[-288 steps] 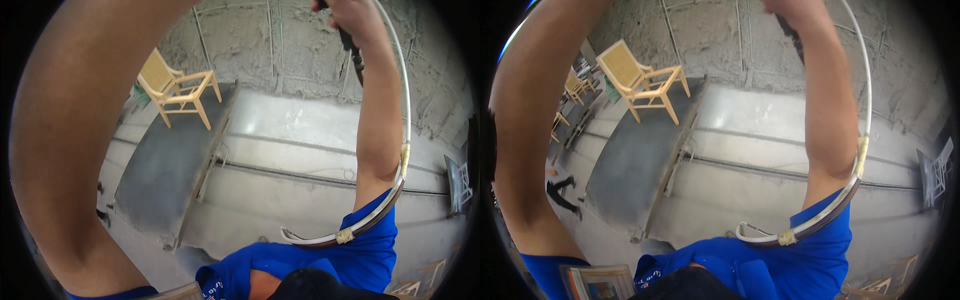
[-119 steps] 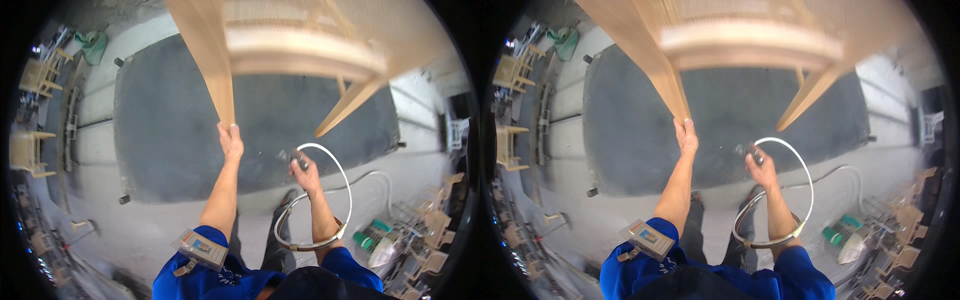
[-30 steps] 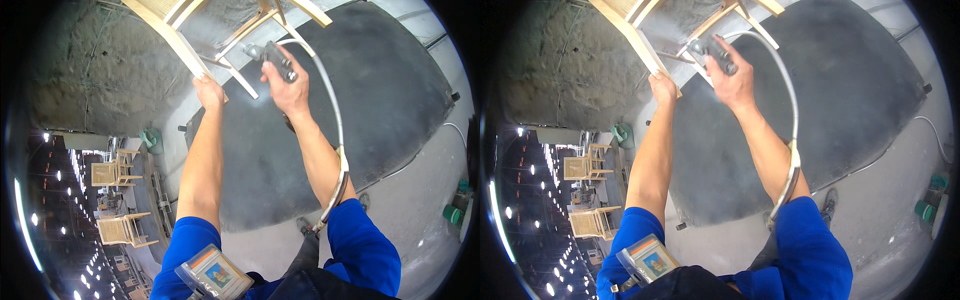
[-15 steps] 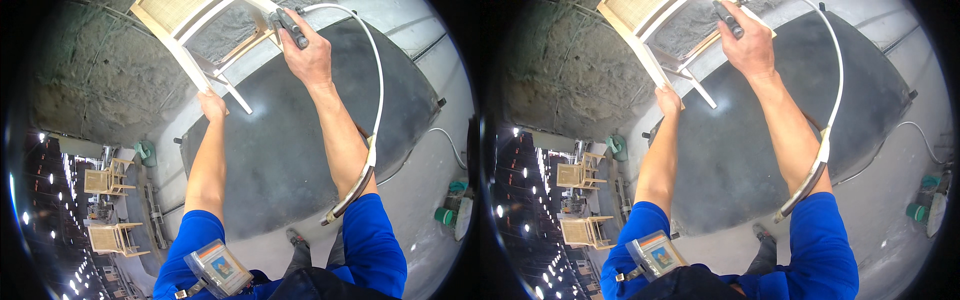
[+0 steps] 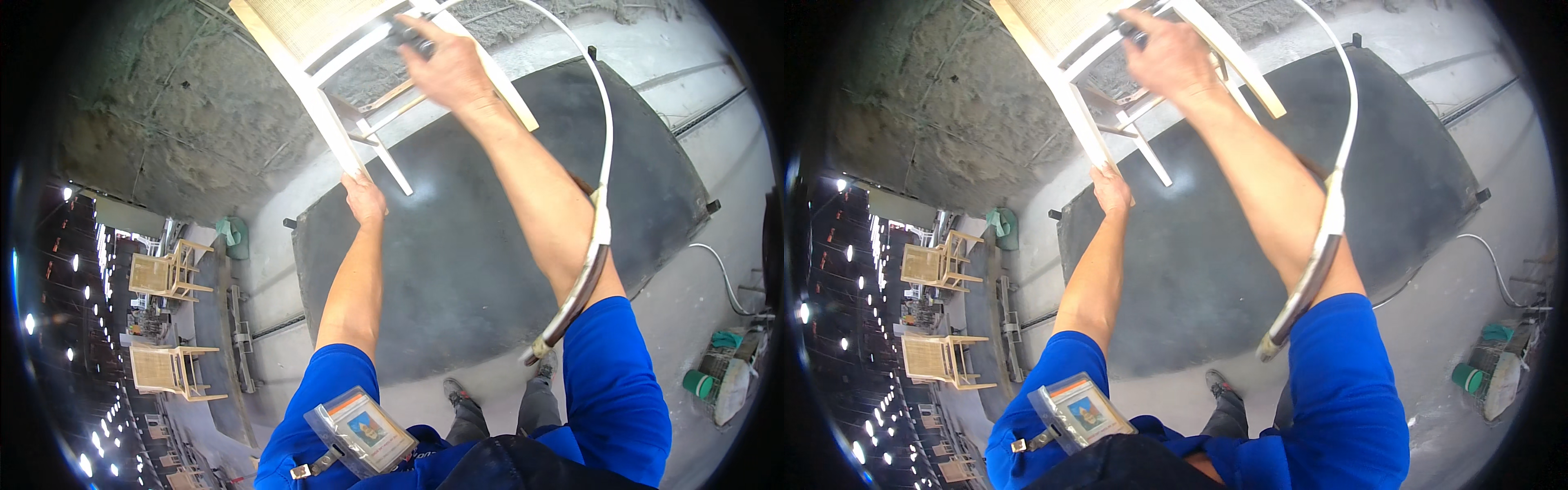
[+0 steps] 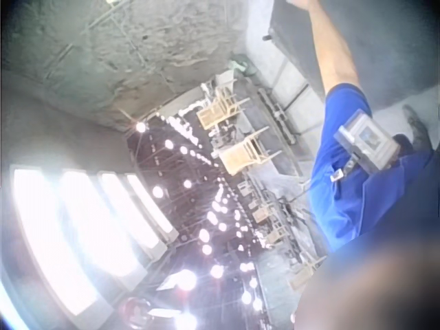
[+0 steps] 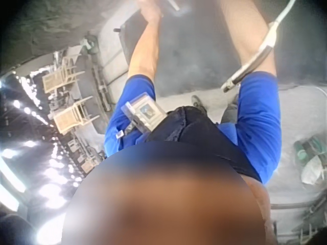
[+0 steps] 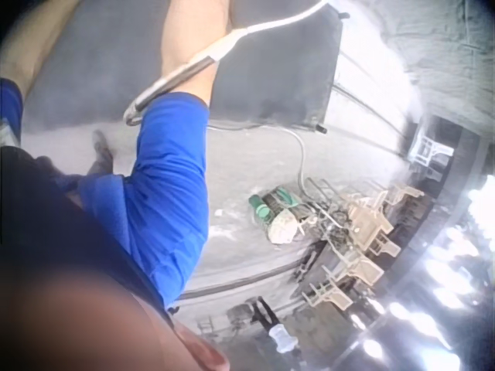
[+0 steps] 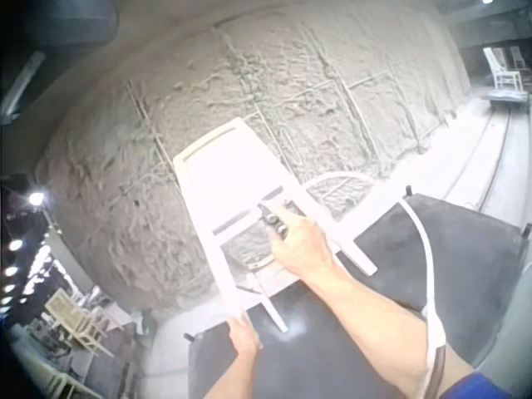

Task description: The person uses a spray gun to apply white paint to multiple wooden chairs in a workshop. They rotate each chair to cover all sides, then place it aside and pick up the next chair to repeat the process.

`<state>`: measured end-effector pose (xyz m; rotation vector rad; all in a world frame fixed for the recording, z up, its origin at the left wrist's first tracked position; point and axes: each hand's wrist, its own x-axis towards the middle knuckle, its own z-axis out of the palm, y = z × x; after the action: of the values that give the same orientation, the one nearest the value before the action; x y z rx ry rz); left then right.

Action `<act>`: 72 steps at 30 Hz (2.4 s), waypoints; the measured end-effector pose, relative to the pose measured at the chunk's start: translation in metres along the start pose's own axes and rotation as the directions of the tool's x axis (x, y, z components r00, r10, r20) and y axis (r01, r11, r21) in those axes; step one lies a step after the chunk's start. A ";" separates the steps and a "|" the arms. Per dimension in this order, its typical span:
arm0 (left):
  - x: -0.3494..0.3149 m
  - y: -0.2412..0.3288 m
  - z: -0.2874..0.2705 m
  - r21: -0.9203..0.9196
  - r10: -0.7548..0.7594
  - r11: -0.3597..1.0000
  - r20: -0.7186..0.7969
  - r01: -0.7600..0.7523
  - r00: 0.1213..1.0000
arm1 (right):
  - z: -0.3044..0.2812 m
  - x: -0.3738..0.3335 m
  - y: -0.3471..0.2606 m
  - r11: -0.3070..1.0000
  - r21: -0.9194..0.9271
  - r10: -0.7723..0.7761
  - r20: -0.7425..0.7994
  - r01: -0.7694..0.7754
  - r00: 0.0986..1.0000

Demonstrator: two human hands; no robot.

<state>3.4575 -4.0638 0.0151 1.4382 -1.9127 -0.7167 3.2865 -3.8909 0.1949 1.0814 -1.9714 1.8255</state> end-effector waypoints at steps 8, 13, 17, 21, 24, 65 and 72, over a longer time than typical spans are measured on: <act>0.042 -0.009 0.012 0.087 0.096 0.992 -0.043 -0.092 0.994 | -0.041 -0.099 0.069 0.987 -0.060 -0.153 -0.117 0.147 0.981; 0.078 0.003 0.013 0.079 0.094 0.992 0.004 -0.094 0.996 | 0.047 -0.170 0.108 0.971 -0.112 0.220 0.049 -0.213 0.974; 0.097 0.013 0.013 0.056 0.126 0.990 0.037 -0.128 0.991 | 0.106 -0.171 0.125 0.977 0.153 0.127 0.132 -0.147 0.983; 0.120 0.023 0.020 0.056 0.169 0.984 0.046 -0.172 0.985 | 0.117 -0.165 0.145 0.950 0.037 0.294 0.230 -0.310 0.928; 0.136 0.028 0.023 0.088 0.178 0.980 0.037 -0.181 0.983 | 0.113 -0.147 0.180 0.972 0.084 0.230 -0.166 -0.219 0.959; 0.137 0.040 0.030 0.170 0.233 0.954 0.097 -0.247 0.967 | 0.003 -0.174 0.309 0.393 0.672 0.916 -0.346 -0.628 0.204; 0.120 0.014 0.023 0.103 0.162 0.980 0.085 -0.171 0.983 | -0.073 -0.089 0.309 0.332 0.866 0.782 -0.032 -0.373 0.622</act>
<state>3.4068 -4.1752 0.0295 1.3116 -2.1320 -0.6039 3.1239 -3.8092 -0.0807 -0.1681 -1.2465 3.1924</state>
